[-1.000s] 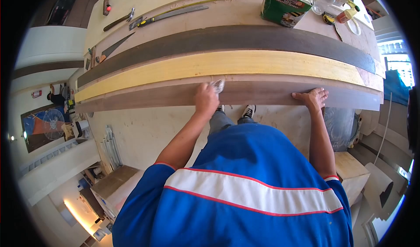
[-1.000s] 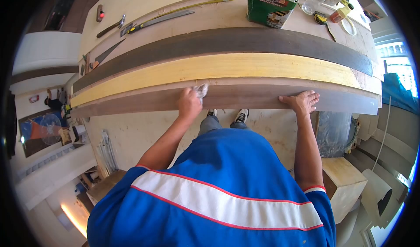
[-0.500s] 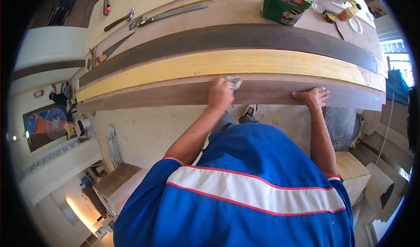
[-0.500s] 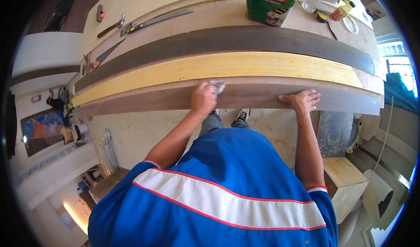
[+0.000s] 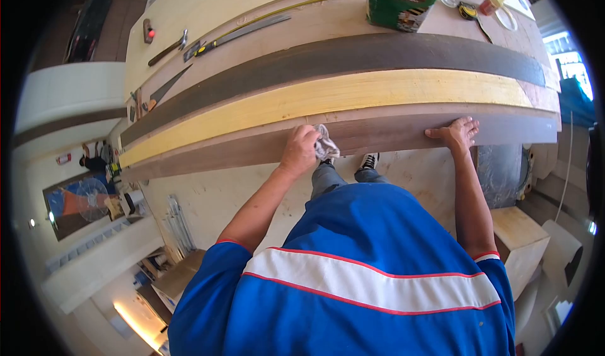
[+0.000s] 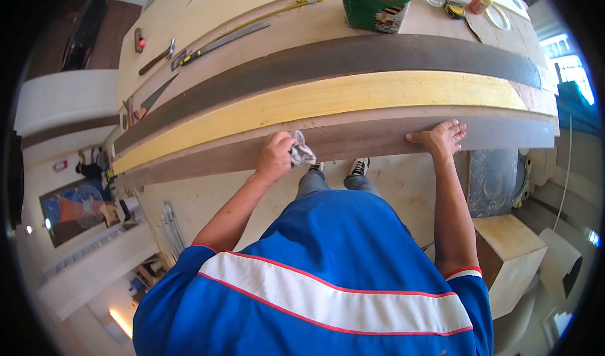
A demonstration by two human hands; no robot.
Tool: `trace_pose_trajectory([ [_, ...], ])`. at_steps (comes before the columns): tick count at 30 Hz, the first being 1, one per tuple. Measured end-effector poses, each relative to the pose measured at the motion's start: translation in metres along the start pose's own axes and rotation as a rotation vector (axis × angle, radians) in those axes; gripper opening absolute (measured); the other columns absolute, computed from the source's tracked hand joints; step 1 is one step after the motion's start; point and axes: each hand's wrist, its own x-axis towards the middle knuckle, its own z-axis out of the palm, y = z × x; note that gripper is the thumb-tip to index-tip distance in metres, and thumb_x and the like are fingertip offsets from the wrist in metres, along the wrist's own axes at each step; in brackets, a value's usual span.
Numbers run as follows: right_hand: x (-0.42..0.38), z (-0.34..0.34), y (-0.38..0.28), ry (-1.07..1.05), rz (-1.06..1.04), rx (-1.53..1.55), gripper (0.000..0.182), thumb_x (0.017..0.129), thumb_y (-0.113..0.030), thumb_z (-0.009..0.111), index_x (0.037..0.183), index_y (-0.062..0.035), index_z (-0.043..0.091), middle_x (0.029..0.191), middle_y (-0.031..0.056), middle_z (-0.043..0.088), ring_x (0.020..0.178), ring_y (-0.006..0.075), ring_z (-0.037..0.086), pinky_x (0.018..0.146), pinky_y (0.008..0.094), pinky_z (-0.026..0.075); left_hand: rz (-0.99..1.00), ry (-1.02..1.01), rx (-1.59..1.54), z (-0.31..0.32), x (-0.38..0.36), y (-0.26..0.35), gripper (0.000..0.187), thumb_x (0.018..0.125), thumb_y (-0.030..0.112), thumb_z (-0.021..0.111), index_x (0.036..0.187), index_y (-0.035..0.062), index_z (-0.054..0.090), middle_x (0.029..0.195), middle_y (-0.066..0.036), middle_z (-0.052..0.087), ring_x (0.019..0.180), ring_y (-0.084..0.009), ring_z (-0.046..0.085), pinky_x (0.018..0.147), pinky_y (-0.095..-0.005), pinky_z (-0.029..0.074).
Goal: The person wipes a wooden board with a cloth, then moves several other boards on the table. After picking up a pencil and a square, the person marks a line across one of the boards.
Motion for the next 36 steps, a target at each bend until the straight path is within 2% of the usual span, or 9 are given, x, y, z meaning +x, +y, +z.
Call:
trace_pose_trajectory([
  [4,-0.038,0.015,-0.03,-0.018,-0.013,-0.026,0.157,0.057,-0.064,0.093,0.159,0.0115,0.001,0.167,0.0352,0.0,0.157,0.0477,-0.003,0.125,0.0587,0.009,0.005,-0.072,-0.08,-0.024,0.003,-0.003,0.044,0.073,0.016,0.078,0.113,0.0012,0.065,0.117,-0.019,0.06,0.111,-0.0385,0.057,0.101,-0.0467,0.046],
  [7,-0.054,0.03,-0.05,0.014,-0.016,-0.009,0.158,0.056,-0.066,0.093,0.159,0.0113,0.0,0.167,0.0347,-0.001,0.157,0.0476,-0.003,0.125,0.0584,0.01,0.005,0.017,-0.037,-0.012,0.015,0.008,0.045,0.075,0.022,0.079,0.113,0.0021,0.064,0.115,-0.017,0.059,0.11,-0.0364,0.056,0.099,-0.0478,0.044],
  [11,-0.064,0.034,-0.055,0.042,-0.006,0.027,0.159,0.055,-0.066,0.093,0.159,0.0109,0.001,0.167,0.0344,-0.001,0.157,0.0476,-0.003,0.125,0.059,0.01,0.193,-0.026,0.039,-0.005,0.019,-0.019,0.027,0.078,0.005,0.07,0.105,0.003,0.064,0.101,-0.013,0.06,0.098,-0.0337,0.058,0.089,-0.0435,0.049],
  [17,-0.058,0.034,-0.06,0.055,0.074,0.026,0.161,0.051,-0.059,0.098,0.159,0.0101,0.001,0.168,0.0317,0.0,0.157,0.0461,0.0,0.125,0.0586,0.012,0.427,-0.157,-0.042,-0.033,0.027,-0.05,0.022,0.076,0.001,0.064,0.098,0.0029,0.063,0.095,-0.013,0.059,0.091,-0.0338,0.059,0.084,-0.0433,0.051],
  [20,-0.053,0.036,-0.067,0.035,0.132,-0.027,0.162,0.05,-0.06,0.098,0.16,0.0074,0.0,0.169,0.03,-0.001,0.158,0.0448,-0.001,0.126,0.0579,0.013,0.553,-0.116,-0.143,-0.002,0.057,-0.028,0.017,0.073,0.0,0.062,0.09,0.004,0.061,0.095,-0.013,0.061,0.092,-0.0333,0.06,0.083,-0.0433,0.051],
  [23,-0.049,0.04,-0.064,0.03,0.121,-0.027,0.162,0.05,-0.061,0.098,0.16,0.0069,0.0,0.169,0.0297,-0.001,0.158,0.0442,-0.001,0.126,0.0571,0.013,0.559,-0.143,-0.09,0.009,0.07,-0.022,0.017,0.074,0.001,0.063,0.091,0.0048,0.063,0.095,-0.012,0.062,0.093,-0.0319,0.061,0.083,-0.0425,0.052],
  [28,-0.048,0.041,-0.06,0.064,0.109,-0.018,0.161,0.05,-0.061,0.097,0.16,0.0071,0.001,0.169,0.0304,-0.001,0.158,0.0451,0.0,0.125,0.0585,0.014,0.545,-0.234,-0.065,-0.034,0.041,-0.067,0.012,0.075,0.001,0.064,0.087,0.0056,0.063,0.092,-0.011,0.062,0.09,-0.0309,0.062,0.082,-0.042,0.053],
  [32,-0.048,0.041,-0.064,0.044,0.123,-0.034,0.163,0.049,-0.062,0.097,0.161,0.0065,0.0,0.169,0.0303,-0.001,0.158,0.0451,0.0,0.125,0.0587,0.014,0.611,-0.15,-0.143,0.019,0.079,-0.019,0.005,0.078,0.003,0.062,0.083,0.0051,0.063,0.089,-0.013,0.061,0.09,-0.031,0.063,0.082,-0.0427,0.053],
  [36,-0.047,0.043,-0.06,0.056,0.098,-0.03,0.164,0.048,-0.062,0.097,0.16,0.0071,0.0,0.168,0.0317,-0.002,0.157,0.0463,0.0,0.125,0.0588,0.013,0.568,-0.181,-0.163,0.029,0.086,-0.007,0.022,0.073,-0.001,0.063,0.094,0.0049,0.065,0.095,-0.013,0.064,0.092,-0.0334,0.064,0.082,-0.0431,0.053],
])
